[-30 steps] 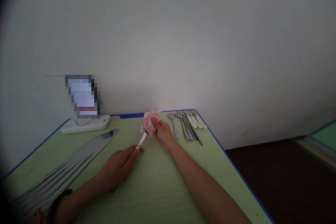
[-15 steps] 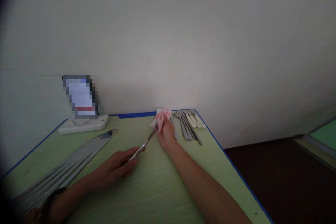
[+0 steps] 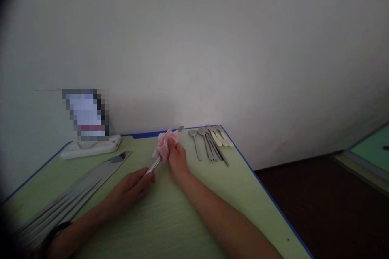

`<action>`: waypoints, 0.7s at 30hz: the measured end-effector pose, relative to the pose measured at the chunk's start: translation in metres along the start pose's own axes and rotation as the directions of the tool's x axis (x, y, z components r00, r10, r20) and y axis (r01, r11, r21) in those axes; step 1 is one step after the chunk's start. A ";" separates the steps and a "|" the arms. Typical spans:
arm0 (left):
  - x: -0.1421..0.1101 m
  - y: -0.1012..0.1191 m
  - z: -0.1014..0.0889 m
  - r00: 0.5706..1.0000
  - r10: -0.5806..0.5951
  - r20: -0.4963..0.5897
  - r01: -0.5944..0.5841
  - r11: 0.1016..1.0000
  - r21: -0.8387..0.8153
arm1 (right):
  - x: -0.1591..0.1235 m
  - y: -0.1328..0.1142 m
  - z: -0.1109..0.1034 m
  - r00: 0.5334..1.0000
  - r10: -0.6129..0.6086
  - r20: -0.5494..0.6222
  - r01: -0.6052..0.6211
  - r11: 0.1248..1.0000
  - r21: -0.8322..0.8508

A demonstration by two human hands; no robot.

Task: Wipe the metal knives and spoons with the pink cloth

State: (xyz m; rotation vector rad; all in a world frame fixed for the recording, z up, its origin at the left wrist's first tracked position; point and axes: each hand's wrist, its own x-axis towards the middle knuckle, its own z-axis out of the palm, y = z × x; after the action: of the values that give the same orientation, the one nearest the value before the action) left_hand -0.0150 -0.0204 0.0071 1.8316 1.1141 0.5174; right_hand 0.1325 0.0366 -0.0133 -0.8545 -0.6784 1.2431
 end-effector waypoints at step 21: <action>-0.003 0.005 -0.004 0.990 0.116 0.075 -0.118 0.993 0.021 | -0.010 -0.003 0.004 0.996 0.031 0.079 -0.019 0.990 -0.142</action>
State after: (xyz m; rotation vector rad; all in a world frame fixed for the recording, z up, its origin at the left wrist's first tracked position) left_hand -0.0168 -0.0218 0.0138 1.9315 0.9719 0.5013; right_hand 0.1289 0.0272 -0.0086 -0.9352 -0.8305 1.2685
